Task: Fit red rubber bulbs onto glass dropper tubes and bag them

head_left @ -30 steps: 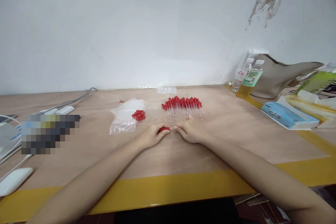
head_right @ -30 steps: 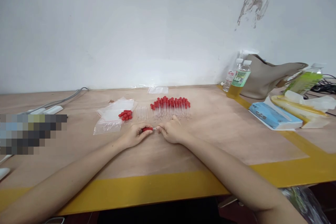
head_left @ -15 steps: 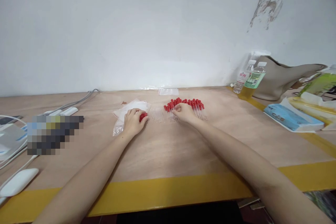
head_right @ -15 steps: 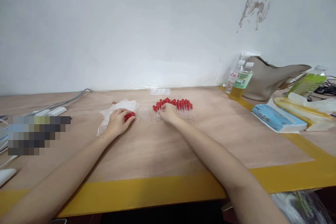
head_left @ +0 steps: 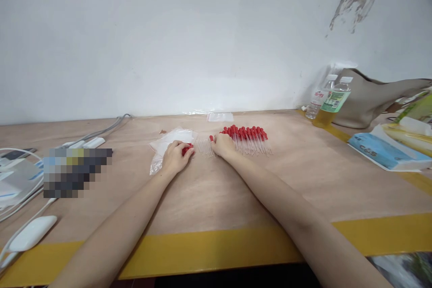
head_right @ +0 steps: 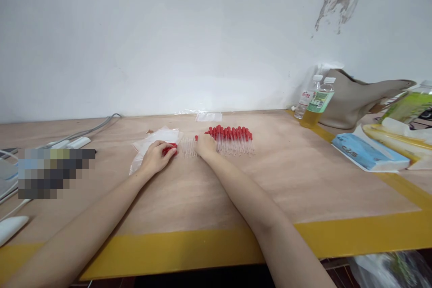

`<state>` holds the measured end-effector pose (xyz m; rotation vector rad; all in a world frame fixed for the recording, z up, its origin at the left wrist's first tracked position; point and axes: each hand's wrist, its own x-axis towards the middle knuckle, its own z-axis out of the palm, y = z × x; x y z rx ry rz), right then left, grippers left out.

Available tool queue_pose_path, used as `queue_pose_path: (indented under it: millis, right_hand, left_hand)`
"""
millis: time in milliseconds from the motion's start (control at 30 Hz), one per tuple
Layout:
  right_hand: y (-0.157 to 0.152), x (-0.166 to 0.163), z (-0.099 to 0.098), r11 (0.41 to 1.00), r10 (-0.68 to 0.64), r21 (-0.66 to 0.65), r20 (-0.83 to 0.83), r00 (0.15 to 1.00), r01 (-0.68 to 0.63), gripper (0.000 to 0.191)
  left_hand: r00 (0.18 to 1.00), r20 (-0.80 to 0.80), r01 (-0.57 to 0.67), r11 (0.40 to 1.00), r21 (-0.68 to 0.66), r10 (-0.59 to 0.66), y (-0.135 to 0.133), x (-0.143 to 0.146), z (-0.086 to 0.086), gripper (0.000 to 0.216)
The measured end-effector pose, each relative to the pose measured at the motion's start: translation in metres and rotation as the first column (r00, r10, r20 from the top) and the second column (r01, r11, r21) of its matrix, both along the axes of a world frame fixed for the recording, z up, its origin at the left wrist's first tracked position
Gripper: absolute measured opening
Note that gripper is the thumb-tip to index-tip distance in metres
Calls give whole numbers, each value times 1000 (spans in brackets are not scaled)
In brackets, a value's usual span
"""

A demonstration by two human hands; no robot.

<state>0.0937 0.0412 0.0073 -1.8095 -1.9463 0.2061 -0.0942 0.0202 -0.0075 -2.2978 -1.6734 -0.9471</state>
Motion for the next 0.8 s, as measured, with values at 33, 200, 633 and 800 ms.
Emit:
queue_pose_path:
  millis: [33, 200, 633, 800]
  right_hand:
    - [-1, -1, 1, 1000, -6, -5, 9, 1000, 6, 21]
    - [-6, -7, 5, 998, -34, -57, 43, 998, 36, 23]
    - [-6, -3, 14, 993, -37, -109, 12, 999, 39, 25]
    - [-26, 35, 21, 993, 104, 69, -77, 992, -98, 19]
  left_hand:
    - [1000, 5, -25, 1000, -9, 25, 0, 1, 1, 28]
    - [989, 3, -149, 988, -32, 149, -2, 10, 5, 26]
    - [979, -24, -204, 979, -4, 203, -9, 18, 11, 17]
    - [986, 97, -138, 989, 44, 134, -13, 18, 14, 17]
